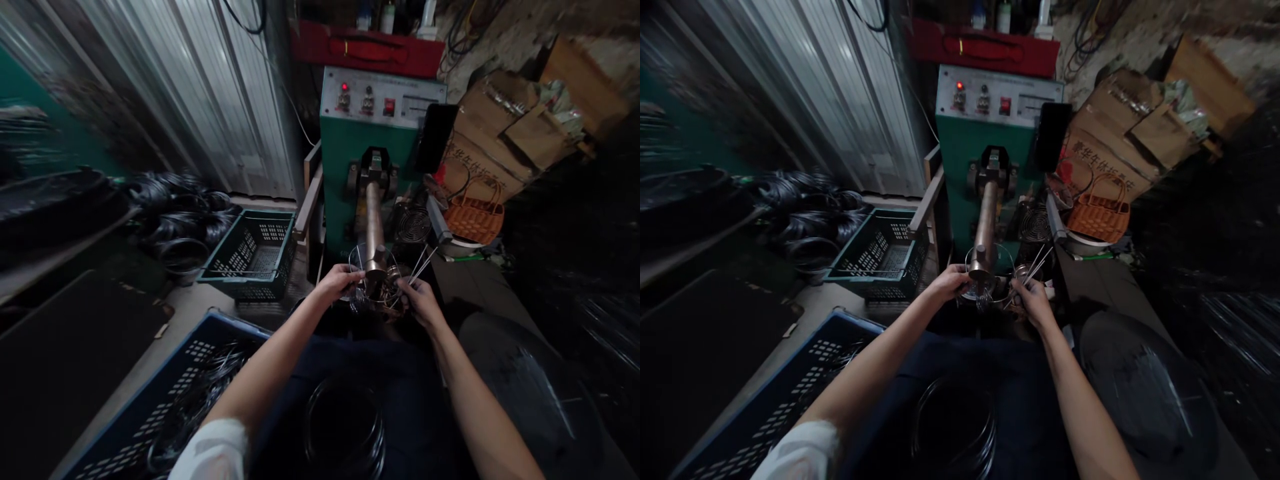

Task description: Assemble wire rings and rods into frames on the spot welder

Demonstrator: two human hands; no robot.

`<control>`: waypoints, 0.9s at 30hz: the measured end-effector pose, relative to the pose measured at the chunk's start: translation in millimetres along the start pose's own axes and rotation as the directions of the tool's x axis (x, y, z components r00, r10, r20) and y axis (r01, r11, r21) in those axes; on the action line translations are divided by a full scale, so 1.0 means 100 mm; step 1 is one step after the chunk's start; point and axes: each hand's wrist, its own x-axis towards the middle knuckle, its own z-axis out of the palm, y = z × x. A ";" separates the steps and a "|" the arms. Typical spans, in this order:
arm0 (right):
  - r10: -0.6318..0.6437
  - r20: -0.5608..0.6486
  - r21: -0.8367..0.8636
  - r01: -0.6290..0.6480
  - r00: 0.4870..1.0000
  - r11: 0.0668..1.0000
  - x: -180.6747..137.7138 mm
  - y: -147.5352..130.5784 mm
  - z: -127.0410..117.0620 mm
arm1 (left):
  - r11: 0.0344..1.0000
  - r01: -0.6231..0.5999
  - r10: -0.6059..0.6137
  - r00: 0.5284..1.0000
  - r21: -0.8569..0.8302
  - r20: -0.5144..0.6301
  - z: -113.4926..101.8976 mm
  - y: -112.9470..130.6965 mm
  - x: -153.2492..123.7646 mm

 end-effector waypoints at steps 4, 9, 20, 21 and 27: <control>-0.016 -0.002 -0.015 0.016 1.000 1.000 0.05 -0.03 0.02 | 1.000 -0.025 0.025 1.000 0.011 0.012 -0.02 -0.01 0.08; -0.020 -0.021 -0.038 0.019 1.000 0.999 0.06 -0.01 0.05 | 0.999 -0.029 0.029 0.999 0.013 0.017 -0.02 -0.04 0.12; 0.007 0.075 -0.218 0.009 0.997 0.976 -0.54 -0.02 0.12 | 0.998 -0.054 0.052 0.998 0.043 0.047 -0.08 -0.10 -0.39; 0.025 0.113 -0.242 0.003 0.993 0.970 -0.65 -0.01 0.12 | 0.997 -0.060 0.059 0.997 0.042 0.040 -0.09 -0.13 -0.49; -0.036 0.102 -0.454 0.079 0.994 0.887 -1.27 -0.01 -0.11 | 0.997 -0.073 0.071 0.996 0.032 0.046 -0.12 -0.33 -1.06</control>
